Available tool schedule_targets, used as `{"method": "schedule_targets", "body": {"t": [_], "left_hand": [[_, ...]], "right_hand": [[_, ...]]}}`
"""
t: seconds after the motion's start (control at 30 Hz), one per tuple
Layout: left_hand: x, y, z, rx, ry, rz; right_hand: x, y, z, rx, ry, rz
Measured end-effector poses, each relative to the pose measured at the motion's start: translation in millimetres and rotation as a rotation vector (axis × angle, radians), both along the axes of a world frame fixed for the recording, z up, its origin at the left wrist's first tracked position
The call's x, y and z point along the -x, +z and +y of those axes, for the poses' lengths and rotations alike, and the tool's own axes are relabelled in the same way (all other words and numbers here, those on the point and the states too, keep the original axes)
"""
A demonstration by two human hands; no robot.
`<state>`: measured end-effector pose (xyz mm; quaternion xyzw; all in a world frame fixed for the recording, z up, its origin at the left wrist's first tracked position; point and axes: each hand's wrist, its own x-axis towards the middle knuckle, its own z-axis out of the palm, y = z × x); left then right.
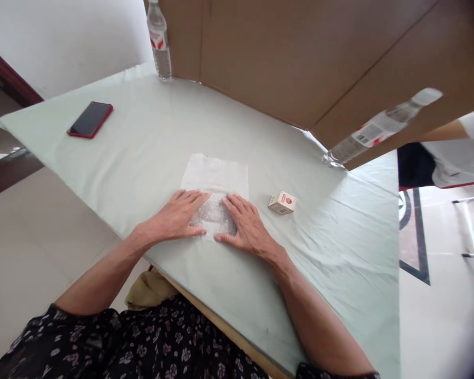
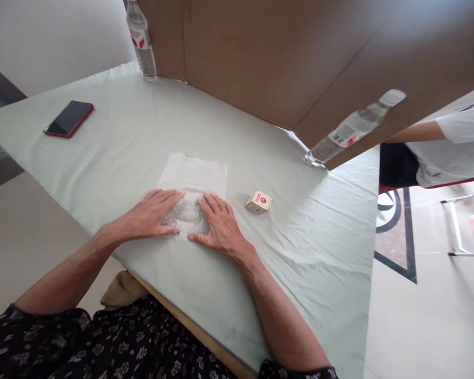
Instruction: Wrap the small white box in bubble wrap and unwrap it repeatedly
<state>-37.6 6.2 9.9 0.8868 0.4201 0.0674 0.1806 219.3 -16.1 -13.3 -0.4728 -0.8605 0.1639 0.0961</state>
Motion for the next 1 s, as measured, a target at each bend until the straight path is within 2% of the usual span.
{"method": "schedule_targets", "body": {"t": [0.1, 0.17, 0.2, 0.3, 0.4, 0.5, 0.63, 0.8, 0.9, 1.0], "left_hand": [[2, -8.0, -6, 0.042, 0.038, -0.024], [4, -11.4, -6, 0.059, 0.047, -0.058], [5, -12.1, -5, 0.065, 0.046, -0.076], [7, -12.0, -3, 0.081, 0.038, -0.115], [7, -11.1, -3, 0.088, 0.045, -0.128], [6, -9.9, -4, 0.1, 0.06, -0.126], [5, -8.5, -4, 0.119, 0.058, -0.13], [6, -12.5, -4, 0.091, 0.064, -0.161], [6, -16.6, -4, 0.075, 0.064, -0.189], [6, -19.8, -4, 0.068, 0.063, -0.225]], "right_hand": [[-5, 3.8, 0, -0.045, 0.02, 0.064], [-19, 12.1, 2, -0.123, -0.004, 0.134], [-29, 17.2, 3, -0.18, -0.046, 0.166], [-68, 28.5, 6, -0.325, -0.3, 0.185], [-104, 25.9, 9, -0.271, -0.556, 0.122], [-116, 17.8, 7, -0.12, -0.665, 0.181], [-92, 25.7, 3, -0.091, -0.651, 0.36], [-24, 46.0, 7, -0.118, -0.325, 0.474], [11, 38.2, 17, -0.114, -0.216, 0.42], [27, 20.4, 26, -0.063, -0.188, 0.298]]}}
